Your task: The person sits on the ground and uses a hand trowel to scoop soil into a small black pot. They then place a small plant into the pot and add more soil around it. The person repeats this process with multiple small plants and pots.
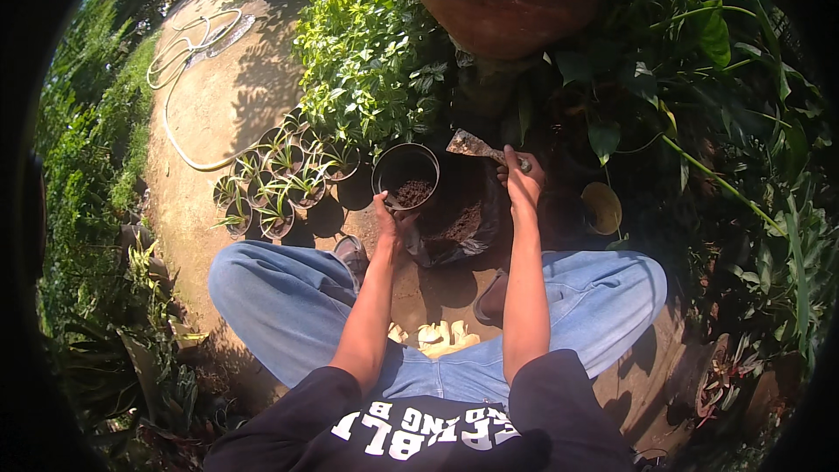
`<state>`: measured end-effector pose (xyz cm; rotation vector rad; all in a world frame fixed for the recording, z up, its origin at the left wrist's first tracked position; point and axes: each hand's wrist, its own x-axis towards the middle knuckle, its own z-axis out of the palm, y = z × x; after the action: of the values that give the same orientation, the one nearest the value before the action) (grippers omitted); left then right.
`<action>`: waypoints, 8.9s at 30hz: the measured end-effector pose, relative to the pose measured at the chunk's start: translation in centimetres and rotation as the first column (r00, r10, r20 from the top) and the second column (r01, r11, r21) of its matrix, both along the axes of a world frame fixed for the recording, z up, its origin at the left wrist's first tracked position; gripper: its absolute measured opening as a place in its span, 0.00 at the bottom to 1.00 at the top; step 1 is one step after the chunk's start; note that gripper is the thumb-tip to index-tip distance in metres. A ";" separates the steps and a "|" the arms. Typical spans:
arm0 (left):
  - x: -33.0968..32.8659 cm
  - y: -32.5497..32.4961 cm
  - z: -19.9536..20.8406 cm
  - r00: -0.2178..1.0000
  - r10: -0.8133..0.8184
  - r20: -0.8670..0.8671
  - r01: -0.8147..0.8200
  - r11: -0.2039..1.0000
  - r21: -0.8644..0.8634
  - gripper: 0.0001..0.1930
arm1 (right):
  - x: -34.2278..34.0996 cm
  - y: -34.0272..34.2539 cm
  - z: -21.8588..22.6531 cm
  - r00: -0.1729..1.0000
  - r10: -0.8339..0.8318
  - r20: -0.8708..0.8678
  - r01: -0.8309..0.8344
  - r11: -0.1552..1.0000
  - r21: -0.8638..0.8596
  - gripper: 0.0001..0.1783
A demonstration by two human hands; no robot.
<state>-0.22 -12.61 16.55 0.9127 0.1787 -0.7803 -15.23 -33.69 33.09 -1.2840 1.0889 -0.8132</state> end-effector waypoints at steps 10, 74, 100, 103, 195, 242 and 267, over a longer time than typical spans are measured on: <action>-1.5 -0.7 3.7 0.990 -0.006 0.141 -0.015 0.989 0.145 0.38 | -4.0 -0.8 -13.1 0.831 0.401 -0.386 -0.243 0.885 0.397 0.17; 2.4 1.6 5.6 0.994 0.092 0.067 -0.097 0.992 0.085 0.38 | 9.5 3.6 -28.9 0.858 0.392 -0.333 -0.220 0.865 0.450 0.16; -0.2 -0.4 5.7 0.988 0.124 0.090 -0.139 0.972 0.192 0.30 | -0.1 2.6 -16.5 0.773 0.598 -0.209 -0.464 0.759 0.455 0.13; -0.9 -1.7 6.1 0.990 0.071 0.124 -0.103 0.956 0.275 0.31 | -1.4 -0.7 -13.4 0.746 0.623 -0.234 -0.518 0.765 0.383 0.14; -0.2 -0.7 6.1 0.990 -0.030 0.138 0.007 0.987 0.160 0.34 | -3.6 -1.4 -3.3 0.881 0.332 -0.337 -0.460 0.763 -0.453 0.19; -0.1 -0.1 6.4 0.991 0.014 0.132 -0.032 0.990 0.134 0.30 | -7.2 -2.0 -17.9 0.496 0.737 -0.459 -0.372 0.658 0.654 0.15; 1.6 1.1 4.3 0.995 0.055 0.079 -0.067 0.985 0.160 0.30 | -2.2 5.9 -25.4 0.733 0.548 -0.402 -0.265 0.775 0.574 0.17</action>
<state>1.36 -11.49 20.86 1.0845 0.2064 -0.6809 -17.46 -27.81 7.73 -1.2794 1.2722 0.2178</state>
